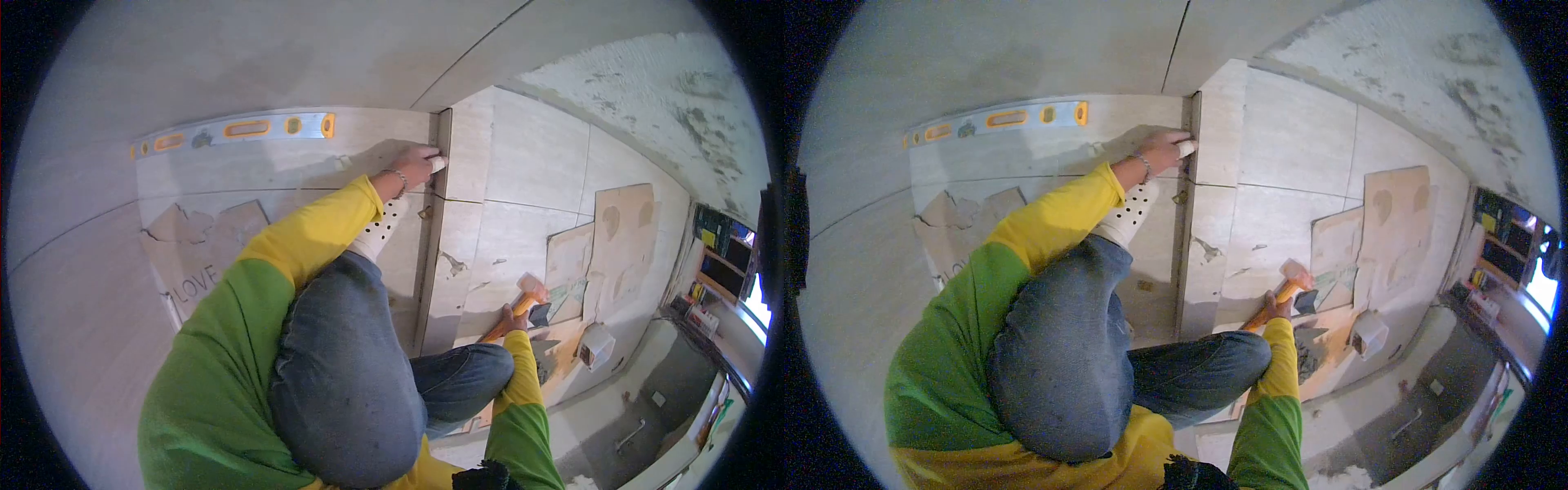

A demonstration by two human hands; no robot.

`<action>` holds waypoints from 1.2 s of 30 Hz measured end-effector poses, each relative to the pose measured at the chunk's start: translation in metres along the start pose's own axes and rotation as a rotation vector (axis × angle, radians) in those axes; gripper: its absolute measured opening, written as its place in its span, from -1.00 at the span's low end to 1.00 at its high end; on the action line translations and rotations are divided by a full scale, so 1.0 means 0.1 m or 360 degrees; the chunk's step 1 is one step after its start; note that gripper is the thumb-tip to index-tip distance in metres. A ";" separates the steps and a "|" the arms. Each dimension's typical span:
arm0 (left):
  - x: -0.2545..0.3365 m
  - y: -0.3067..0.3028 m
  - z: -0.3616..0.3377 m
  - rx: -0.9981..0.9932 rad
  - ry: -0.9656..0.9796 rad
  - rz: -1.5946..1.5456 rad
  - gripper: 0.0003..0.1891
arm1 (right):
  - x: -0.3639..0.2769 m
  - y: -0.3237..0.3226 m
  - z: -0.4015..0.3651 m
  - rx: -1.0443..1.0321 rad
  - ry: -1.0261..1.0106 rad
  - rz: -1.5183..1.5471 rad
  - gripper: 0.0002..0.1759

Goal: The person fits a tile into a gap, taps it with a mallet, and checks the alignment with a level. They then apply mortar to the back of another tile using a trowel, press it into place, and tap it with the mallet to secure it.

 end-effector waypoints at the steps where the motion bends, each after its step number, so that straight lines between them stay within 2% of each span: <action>1: -0.07 0.01 0.07 0.0015 0.0054 -0.0049 -0.53 | -0.04 -0.01 -0.04 0.0028 0.0006 -0.0032 0.02; 3: -0.05 0.01 0.06 0.0010 0.0029 -0.0018 -0.54 | -0.14 -0.07 -0.11 0.0056 0.0020 -0.0060 0.02; 6: 0.07 -0.03 -0.04 0.0023 0.0028 0.0089 -0.54 | -0.15 -0.07 -0.10 -0.0099 0.0157 -0.0069 0.12; 8: 0.18 -0.05 -0.12 0.0031 0.0054 0.0173 -0.54 | -0.17 -0.08 -0.12 0.0056 0.0022 -0.0112 0.03; 11: 0.28 -0.08 -0.22 0.0037 0.0047 0.0347 -0.54 | -0.18 -0.09 -0.15 0.0068 -0.0025 -0.0054 0.01; 13: 0.34 -0.10 -0.27 0.0092 0.0245 0.0550 -0.54 | -0.18 -0.09 -0.14 0.0056 -0.0032 -0.0041 0.00; 14: 0.36 -0.10 -0.27 0.0093 0.0244 0.0549 -0.54 | -0.18 -0.09 -0.14 0.0043 -0.0035 -0.0026 -0.01; 16: 0.34 -0.09 -0.27 0.0015 0.0021 0.0377 -0.54 | -0.19 -0.10 -0.16 0.0060 -0.0021 -0.0025 -0.03; 20: 0.29 -0.09 -0.20 0.0025 0.0167 0.0595 -0.53 | -0.32 -0.16 -0.26 0.0023 0.0056 0.0035 -0.08; 22: 0.17 -0.05 -0.11 -0.0013 0.0045 0.0262 -0.52 | -0.26 -0.11 -0.19 0.0023 -0.0005 0.0087 -0.08; 23: 0.13 -0.04 -0.08 -0.0017 0.0043 0.0259 -0.52 | -0.26 -0.10 -0.18 0.0021 -0.0066 0.0138 -0.08; 25: 0.03 -0.01 -0.03 -0.0053 0.0004 0.0035 -0.50 | -0.20 -0.09 -0.16 0.0013 -0.0016 0.0056 -0.08; 27: 0.01 -0.03 -0.06 -0.0088 0.0041 0.0048 -0.49 | -0.18 -0.09 -0.16 0.0008 0.0030 -0.0019 -0.08; 29: 0.01 -0.02 -0.06 -0.0125 0.0082 0.0067 -0.48 | -0.18 -0.08 -0.15 -0.0034 -0.0023 0.0110 -0.06; 34: 0.11 -0.04 -0.12 -0.0010 -0.0008 -0.0244 -0.48 | -0.25 -0.12 -0.18 -0.0009 0.0040 -0.0038 -0.05; 36: 0.04 -0.03 0.00 -0.0006 0.0001 -0.0220 -0.48 | -0.26 -0.13 -0.20 -0.0038 0.0095 -0.0044 -0.03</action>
Point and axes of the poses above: each hand's wrist, its own z-axis towards the middle knuckle, its own y-axis out of the palm, x = y × z, the point moved 4 cm from there along z, towards the middle knuckle, and after that the axes turned 1 degree about x, right-handed, at the moved point
